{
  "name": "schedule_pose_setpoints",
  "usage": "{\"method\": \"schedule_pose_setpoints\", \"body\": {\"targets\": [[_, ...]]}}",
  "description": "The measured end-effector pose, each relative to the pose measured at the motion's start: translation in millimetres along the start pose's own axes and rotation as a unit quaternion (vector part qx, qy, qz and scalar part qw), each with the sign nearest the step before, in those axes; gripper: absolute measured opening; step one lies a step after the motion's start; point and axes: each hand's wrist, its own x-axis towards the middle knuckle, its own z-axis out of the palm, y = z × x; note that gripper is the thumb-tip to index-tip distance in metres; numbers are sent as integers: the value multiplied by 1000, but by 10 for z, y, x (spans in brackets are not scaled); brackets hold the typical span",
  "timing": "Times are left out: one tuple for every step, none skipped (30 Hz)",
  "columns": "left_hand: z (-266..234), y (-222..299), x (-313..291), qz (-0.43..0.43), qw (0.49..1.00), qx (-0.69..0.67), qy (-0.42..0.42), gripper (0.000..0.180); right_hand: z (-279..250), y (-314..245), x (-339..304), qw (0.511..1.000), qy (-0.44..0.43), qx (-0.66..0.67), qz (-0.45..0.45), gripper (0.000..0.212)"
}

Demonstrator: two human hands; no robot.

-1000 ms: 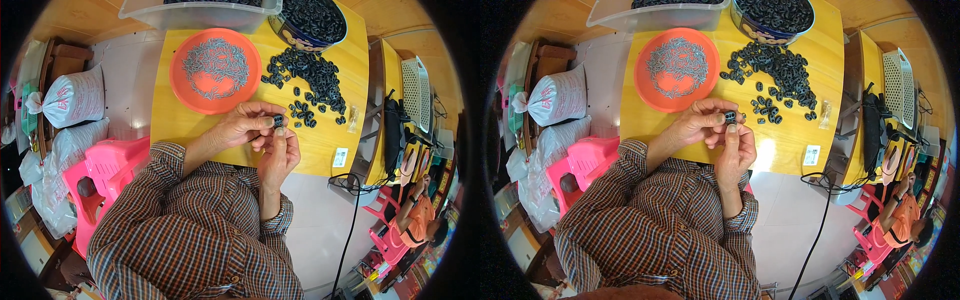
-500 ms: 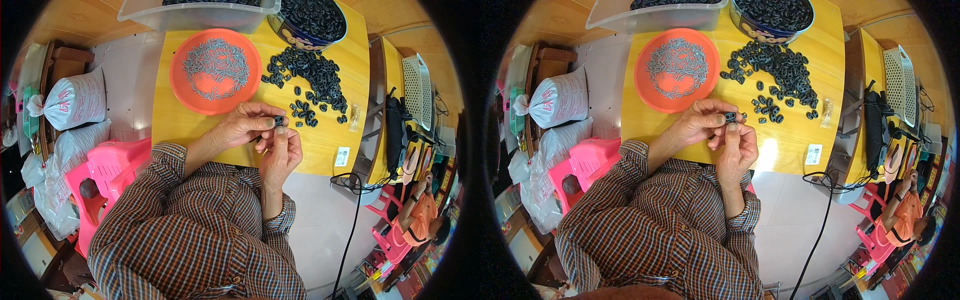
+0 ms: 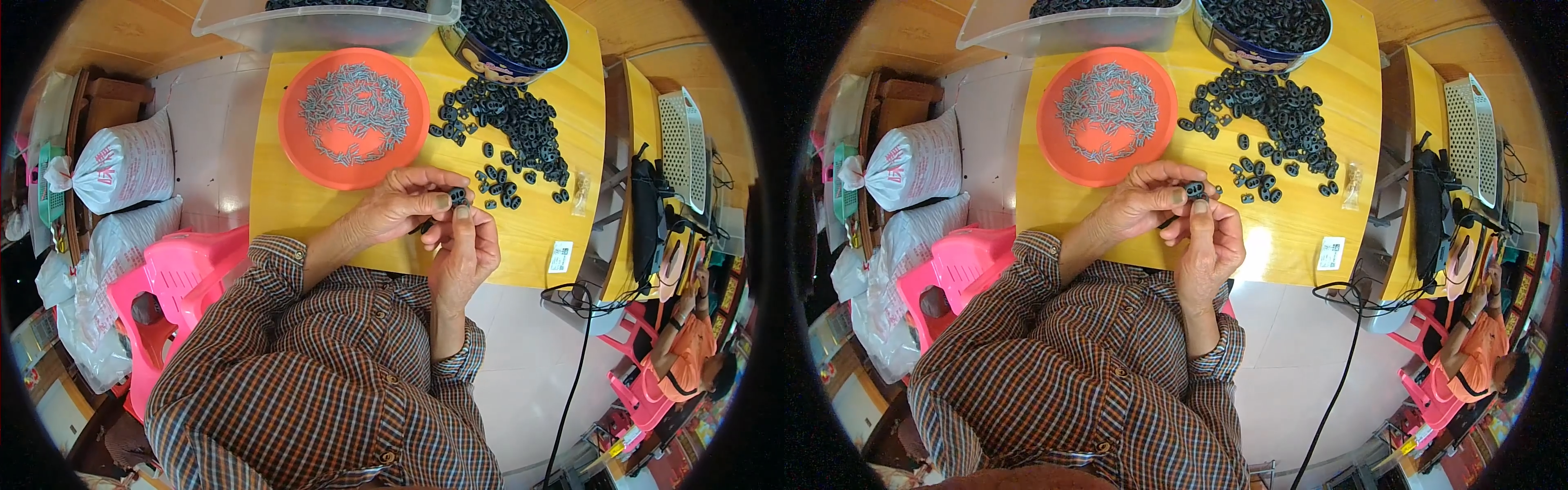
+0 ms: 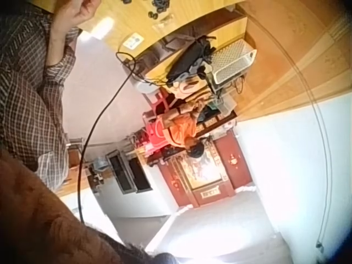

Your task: Manually inserting small metal pins into black plastic component housings at a workbench.

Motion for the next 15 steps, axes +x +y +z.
{"method": "schedule_pose_setpoints", "body": {"targets": [[5, -3, -2, 8, 1000, 9, 15, 30, -2, 3, 3, 1000, -4, 8, -3, 15], [-8, -2, -2, 8, 1000, 9, 15, 30, -8, 5, 3, 1000, -3, 8, -3, 15], [-33, 2, -2, 7, 1000, -2, -11, 30, -16, 6, 0, 1000, -3, 6, -2, 15], [-49, 7, -2, 6, 999, -13, -36, 30, -22, 6, -3, 1000, -3, 5, -1, 15], [-54, 12, -4, 6, 999, -13, -36, 30, -25, 5, -6, 1000, -3, 5, -1, 15], [-58, 17, -7, -5, 999, -23, -37, 30, -28, 3, -10, 1000, 0, -10, 1, 15], [-59, 19, -8, -17, 999, -33, -38, 30, -30, 2, -13, 1000, 2, -25, 4, 16], [-53, 19, -11, -17, 999, -33, -38, 30, -26, -1, -20, 1000, 2, -25, 4, 16], [-42, 20, -16, -18, 999, -21, -29, 29, -15, -7, -28, 999, 13, -41, 2, 16], [-34, 19, -21, -19, 1000, -9, -19, 29, -8, -12, -34, 998, 24, -57, 0, 17], [-29, 10, -18, -19, 1000, -9, -19, 29, -7, -13, -34, 998, 24, -57, 0, 17], [-22, -3, -11, -9, 1000, 0, -17, 30, -5, -13, -34, 998, 25, -58, -1, 17], [-19, -11, -8, 1, 1000, 9, -16, 30, -4, -15, -34, 998, 27, -60, -2, 17], [-36, -13, -6, 1, 1000, 10, -16, 30, -3, -20, -34, 998, 27, -59, -2, 17], [-66, -16, -4, -2, 1000, 11, -22, 30, 0, -26, -35, 998, 28, -59, -3, 17]]}}
